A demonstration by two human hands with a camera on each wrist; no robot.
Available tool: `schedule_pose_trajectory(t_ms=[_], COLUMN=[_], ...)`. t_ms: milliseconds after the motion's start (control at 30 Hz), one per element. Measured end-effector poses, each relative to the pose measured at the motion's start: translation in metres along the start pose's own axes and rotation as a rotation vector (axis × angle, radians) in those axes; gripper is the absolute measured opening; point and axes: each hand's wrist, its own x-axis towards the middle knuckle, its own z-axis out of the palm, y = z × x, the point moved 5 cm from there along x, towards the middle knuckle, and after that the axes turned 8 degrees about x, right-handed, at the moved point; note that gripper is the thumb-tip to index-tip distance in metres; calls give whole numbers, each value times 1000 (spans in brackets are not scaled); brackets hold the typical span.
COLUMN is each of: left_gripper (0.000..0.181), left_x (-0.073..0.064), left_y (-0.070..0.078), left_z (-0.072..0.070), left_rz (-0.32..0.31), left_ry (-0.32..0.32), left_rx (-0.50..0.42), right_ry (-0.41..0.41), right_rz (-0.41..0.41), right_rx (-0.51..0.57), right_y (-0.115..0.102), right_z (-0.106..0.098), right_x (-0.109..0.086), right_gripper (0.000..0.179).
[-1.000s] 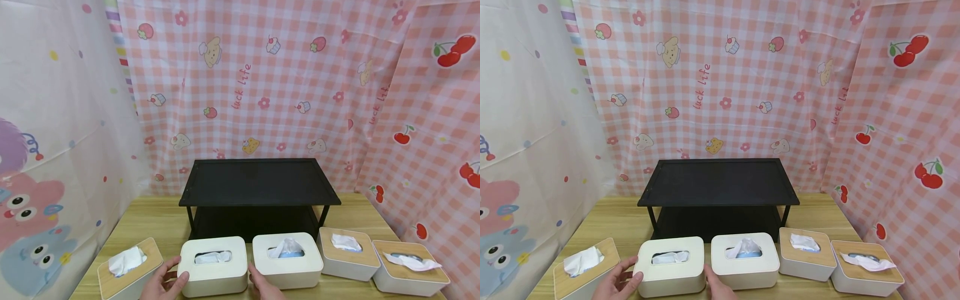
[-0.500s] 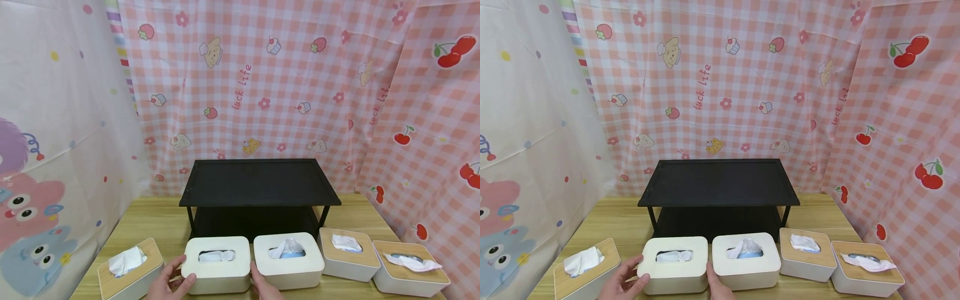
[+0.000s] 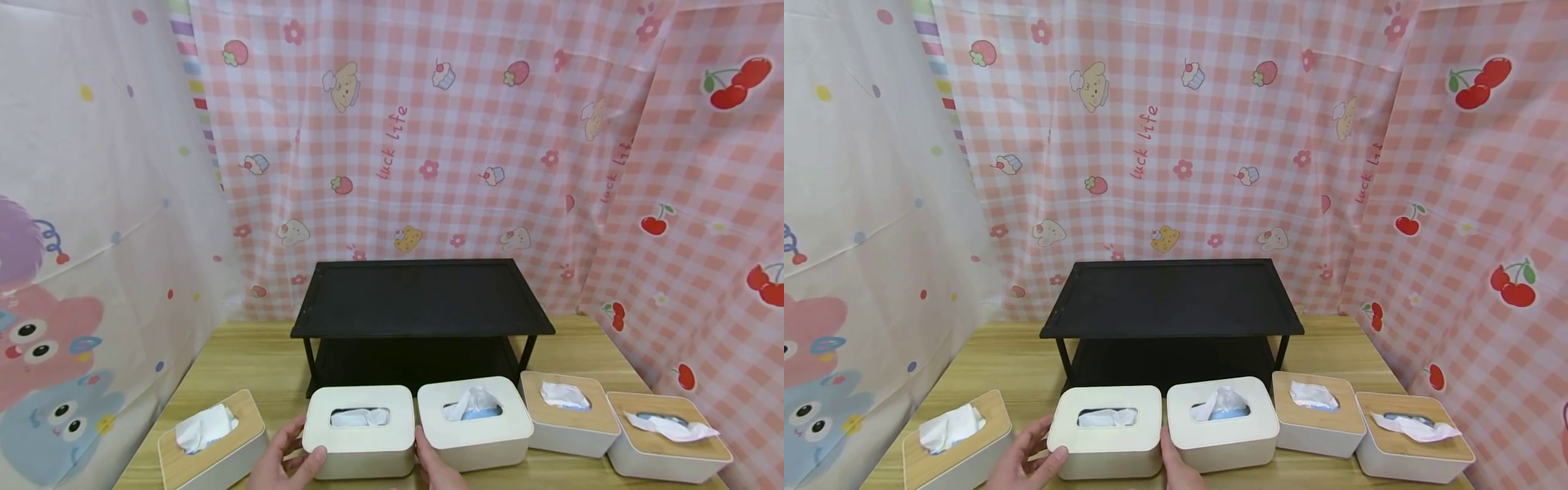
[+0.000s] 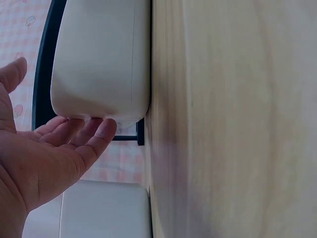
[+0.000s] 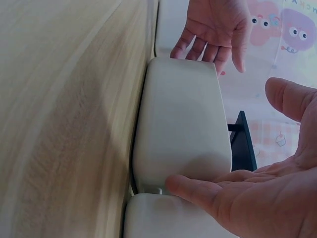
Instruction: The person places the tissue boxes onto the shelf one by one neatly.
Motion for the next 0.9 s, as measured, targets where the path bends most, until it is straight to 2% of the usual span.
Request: schedule_pose_trajectory(t_ms=[133,200,267,333,500,700,900], left_gripper=[93,97,98,95,93,99,97], left_x=[4,5,5,4,4,6,5], left_y=[-6,-9,-12,-12,-11,-13,-15], left_z=[3,5,6,6,7,7,6], left_rz=[-45,-72,-81,-64,-53,-71,-32], left_ry=[-23,-36,-49,-56,-91,-131,-148], left_rx=[24,25,22,2,-37,-68,-117], right_ry=[3,-3,-16,-25,-56,-44,1], right_rz=[-2,-25,-37,-62,-7,50,51], right_rx=[-57,-120,-127,-170,-82,-90,-113], right_y=[2,-9,-12,-15,-10,-43,-66], right_z=[0,6,7,7,6,22,33], right_x=[3,-1,-2,-2,4,-14,-26], right_gripper=[130,128,127,126,128,124,118])
